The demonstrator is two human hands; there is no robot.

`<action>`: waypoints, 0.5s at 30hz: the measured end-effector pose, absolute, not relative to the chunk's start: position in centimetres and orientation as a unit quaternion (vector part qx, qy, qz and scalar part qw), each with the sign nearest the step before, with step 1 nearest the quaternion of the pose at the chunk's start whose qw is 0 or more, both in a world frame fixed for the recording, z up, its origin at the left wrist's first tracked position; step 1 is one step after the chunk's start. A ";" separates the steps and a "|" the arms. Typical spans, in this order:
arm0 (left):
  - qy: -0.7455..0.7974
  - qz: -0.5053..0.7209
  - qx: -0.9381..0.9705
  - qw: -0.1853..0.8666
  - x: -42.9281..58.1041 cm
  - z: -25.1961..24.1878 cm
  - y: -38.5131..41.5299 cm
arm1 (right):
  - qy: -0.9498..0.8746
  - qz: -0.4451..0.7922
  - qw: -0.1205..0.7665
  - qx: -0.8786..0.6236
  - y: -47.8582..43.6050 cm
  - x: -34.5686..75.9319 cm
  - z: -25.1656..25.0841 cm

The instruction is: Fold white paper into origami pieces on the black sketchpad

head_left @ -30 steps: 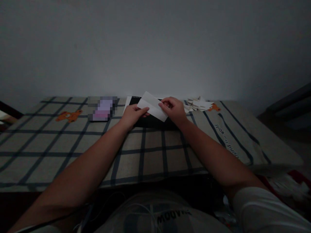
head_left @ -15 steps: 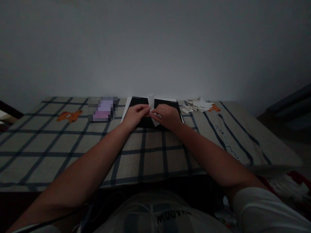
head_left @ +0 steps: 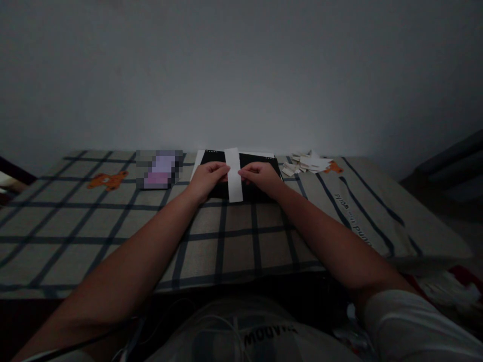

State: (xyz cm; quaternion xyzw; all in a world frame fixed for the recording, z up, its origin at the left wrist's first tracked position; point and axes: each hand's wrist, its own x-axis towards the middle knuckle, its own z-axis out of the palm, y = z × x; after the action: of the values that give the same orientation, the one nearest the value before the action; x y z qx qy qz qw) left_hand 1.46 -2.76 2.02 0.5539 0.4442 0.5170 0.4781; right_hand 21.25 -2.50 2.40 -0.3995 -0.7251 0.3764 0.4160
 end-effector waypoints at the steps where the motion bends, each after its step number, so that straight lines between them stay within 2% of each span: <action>1: 0.444 0.513 0.553 0.483 1.5 2.1 -2.8 | -0.723 0.379 0.414 -0.402 -2.5 21.3 2.4; 9: 0.451 0.503 0.532 0.511 1.6 2.1 -3.0 | -0.709 0.400 0.394 -0.427 -2.7 21.2 2.3; 15: 0.460 0.472 0.537 0.527 1.7 2.5 -3.4 | -0.660 0.426 0.435 -0.441 -2.5 21.0 2.3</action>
State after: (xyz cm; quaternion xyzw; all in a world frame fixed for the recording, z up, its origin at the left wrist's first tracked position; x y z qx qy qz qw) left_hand 1.68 -3.38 2.53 0.5366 0.4601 0.4716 0.5273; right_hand 21.00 -2.51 2.26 -0.4406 -0.6600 0.4258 0.4346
